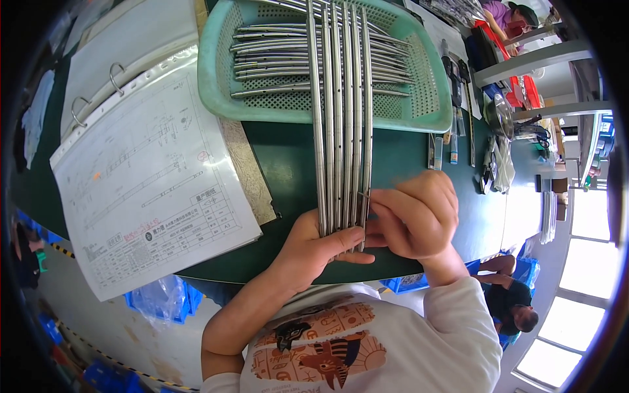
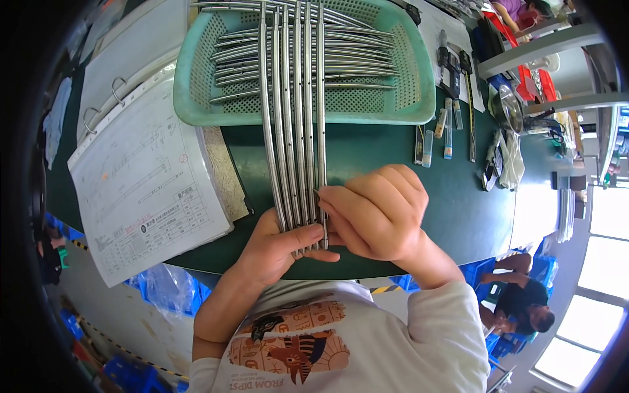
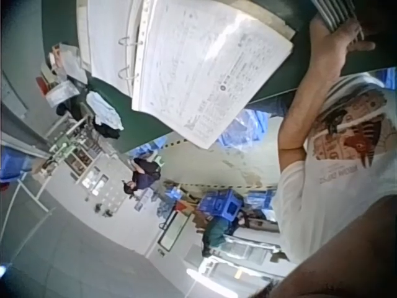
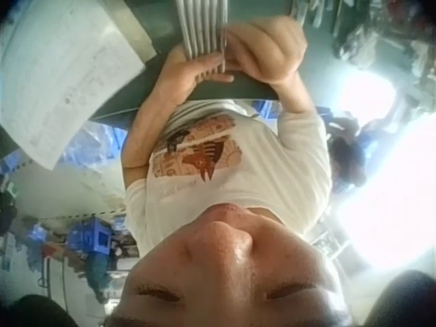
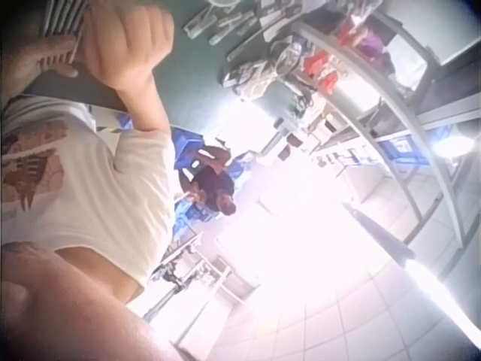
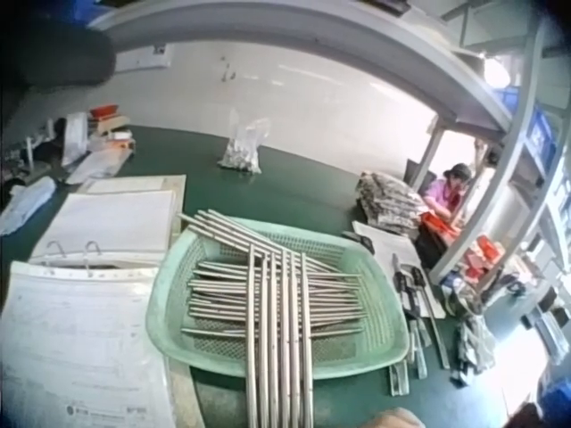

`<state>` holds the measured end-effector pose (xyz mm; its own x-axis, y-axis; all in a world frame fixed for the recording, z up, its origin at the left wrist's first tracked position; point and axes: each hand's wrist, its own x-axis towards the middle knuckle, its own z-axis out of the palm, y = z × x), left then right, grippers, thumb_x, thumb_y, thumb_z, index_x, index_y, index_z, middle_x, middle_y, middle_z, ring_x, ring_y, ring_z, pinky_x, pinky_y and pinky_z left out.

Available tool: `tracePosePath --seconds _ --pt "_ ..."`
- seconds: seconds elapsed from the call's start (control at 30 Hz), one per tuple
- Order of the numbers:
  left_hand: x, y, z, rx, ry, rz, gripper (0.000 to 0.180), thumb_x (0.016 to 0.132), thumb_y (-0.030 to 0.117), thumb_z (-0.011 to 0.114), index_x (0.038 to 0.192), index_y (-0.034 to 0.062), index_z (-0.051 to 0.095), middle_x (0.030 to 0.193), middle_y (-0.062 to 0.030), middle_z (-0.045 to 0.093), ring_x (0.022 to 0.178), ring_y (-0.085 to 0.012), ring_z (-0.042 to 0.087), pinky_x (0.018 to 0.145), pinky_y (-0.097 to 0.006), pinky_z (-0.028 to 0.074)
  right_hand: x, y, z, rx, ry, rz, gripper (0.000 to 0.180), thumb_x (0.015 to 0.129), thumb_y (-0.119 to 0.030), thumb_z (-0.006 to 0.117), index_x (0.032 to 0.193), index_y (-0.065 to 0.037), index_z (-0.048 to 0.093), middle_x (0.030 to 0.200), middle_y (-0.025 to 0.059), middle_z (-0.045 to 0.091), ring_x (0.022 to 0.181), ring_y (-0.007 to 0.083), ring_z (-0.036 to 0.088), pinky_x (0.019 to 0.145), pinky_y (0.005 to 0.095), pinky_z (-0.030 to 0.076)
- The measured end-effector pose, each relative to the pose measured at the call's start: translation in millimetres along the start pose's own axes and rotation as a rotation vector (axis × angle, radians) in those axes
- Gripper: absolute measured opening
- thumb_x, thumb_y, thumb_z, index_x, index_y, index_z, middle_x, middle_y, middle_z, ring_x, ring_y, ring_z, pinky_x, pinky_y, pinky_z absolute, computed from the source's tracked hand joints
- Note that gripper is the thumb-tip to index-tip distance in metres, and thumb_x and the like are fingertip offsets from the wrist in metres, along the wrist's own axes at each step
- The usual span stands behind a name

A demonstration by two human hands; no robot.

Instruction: Inspecting and measuring metal rods at a factory workbench using calipers and probe tools.

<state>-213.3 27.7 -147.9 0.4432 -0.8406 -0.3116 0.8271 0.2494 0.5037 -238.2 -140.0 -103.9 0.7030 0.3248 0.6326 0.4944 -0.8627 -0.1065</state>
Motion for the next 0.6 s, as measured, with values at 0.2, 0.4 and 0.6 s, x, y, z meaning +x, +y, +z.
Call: tracePosePath --seconds 0.2,0.4,0.6 --pt "-1.0 3.6 0.1 -0.021 -0.035 -0.036 0.037 0.084 0.011 0.054 0.116 -0.0042 0.045 0.105 -0.0161 0.057 0.097 -0.0284 0.059 0.076 -0.037 0.054 -4.3 -1.9 -1.2 0.051 0.118 0.009 0.02 0.06 -0.008 0.069 0.079 -0.007 0.063 0.065 0.0016 0.051 0.051 0.016 0.047 0.046 0.0273 0.037" --pt "-0.8 0.6 -0.3 -0.031 -0.016 -0.025 0.036 0.083 0.012 0.056 0.114 -0.0034 0.047 0.102 -0.0146 0.059 0.094 -0.0273 0.06 0.074 -0.038 0.055 -4.9 -1.3 3.4 0.126 0.083 0.079 0.02 0.06 -0.008 0.067 0.08 -0.008 0.063 0.065 0.0009 0.052 0.051 0.0157 0.047 0.046 0.0272 0.036" --pt "-0.2 -2.0 -3.0 -0.029 -0.017 -0.024 0.035 0.083 0.012 0.057 0.113 -0.0038 0.047 0.1 -0.0141 0.059 0.094 -0.0263 0.06 0.073 -0.038 0.056 -2.0 -2.4 2.2 0.11 0.052 0.008 0.019 0.059 -0.009 0.067 0.078 -0.007 0.063 0.065 0.0002 0.051 0.051 0.0156 0.047 0.046 0.0271 0.036"
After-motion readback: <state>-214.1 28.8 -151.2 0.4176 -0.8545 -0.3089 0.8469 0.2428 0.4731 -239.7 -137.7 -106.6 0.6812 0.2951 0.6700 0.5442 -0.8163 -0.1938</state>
